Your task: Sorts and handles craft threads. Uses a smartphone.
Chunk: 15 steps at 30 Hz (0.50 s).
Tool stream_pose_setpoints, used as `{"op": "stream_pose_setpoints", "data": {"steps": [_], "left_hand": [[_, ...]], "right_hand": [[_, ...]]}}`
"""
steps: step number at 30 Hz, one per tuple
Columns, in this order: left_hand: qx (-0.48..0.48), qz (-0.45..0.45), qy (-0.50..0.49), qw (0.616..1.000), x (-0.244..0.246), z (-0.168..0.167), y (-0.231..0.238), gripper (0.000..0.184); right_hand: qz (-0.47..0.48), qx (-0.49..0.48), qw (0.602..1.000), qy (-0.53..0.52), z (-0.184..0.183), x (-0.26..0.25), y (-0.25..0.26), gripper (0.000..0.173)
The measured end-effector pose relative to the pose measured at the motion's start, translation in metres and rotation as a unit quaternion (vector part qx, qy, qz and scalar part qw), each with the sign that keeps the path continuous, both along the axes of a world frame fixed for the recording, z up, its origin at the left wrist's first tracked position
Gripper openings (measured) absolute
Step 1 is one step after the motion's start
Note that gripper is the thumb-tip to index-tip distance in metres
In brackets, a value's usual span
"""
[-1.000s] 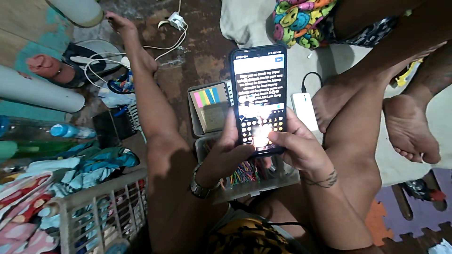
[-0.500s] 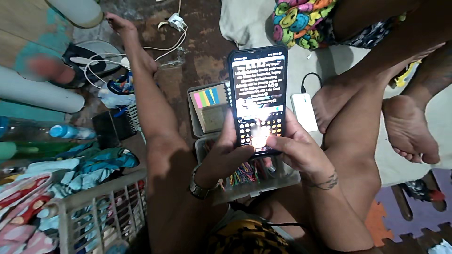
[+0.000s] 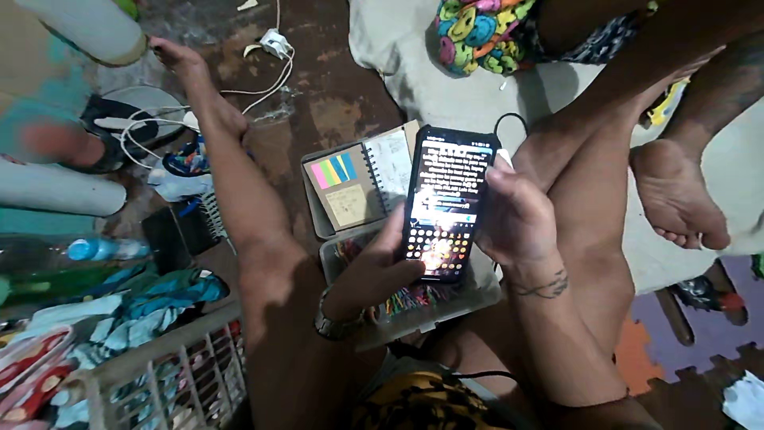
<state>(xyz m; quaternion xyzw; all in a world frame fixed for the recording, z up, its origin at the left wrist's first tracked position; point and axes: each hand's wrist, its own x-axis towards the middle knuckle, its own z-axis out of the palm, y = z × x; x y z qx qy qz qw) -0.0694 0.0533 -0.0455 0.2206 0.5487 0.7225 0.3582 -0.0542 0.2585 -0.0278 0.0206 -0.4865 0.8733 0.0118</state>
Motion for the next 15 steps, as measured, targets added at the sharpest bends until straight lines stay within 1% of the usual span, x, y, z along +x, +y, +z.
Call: {"op": "stream_pose_setpoints", "data": {"steps": [3,7,10,12,15], "left_hand": [[-0.010,-0.018,0.027,0.999,-0.0006,-0.0025,0.0031,0.065],[-0.028,-0.023,0.052,0.998,-0.0013,-0.0036,0.0049,0.064],[-0.004,-0.027,0.040,0.999,-0.0017,-0.0061,0.0047,0.065],[-0.001,-0.001,0.028,1.000,0.0007,-0.0057,0.0057,0.066],[-0.009,0.043,-0.004,0.999,0.0026,-0.0048,0.0065,0.072]], "right_hand": [[-0.034,-0.027,0.999,-0.016,-0.0016,-0.0011,0.0046,0.030],[-0.065,-0.025,0.996,-0.052,0.0006,-0.0010,0.0022,0.031],[-0.042,-0.025,0.998,-0.037,0.0003,-0.0008,0.0034,0.033],[-0.021,-0.027,0.999,-0.019,-0.0016,-0.0005,0.0035,0.034],[-0.004,-0.003,1.000,-0.027,-0.0025,0.0006,-0.0026,0.036]]}}
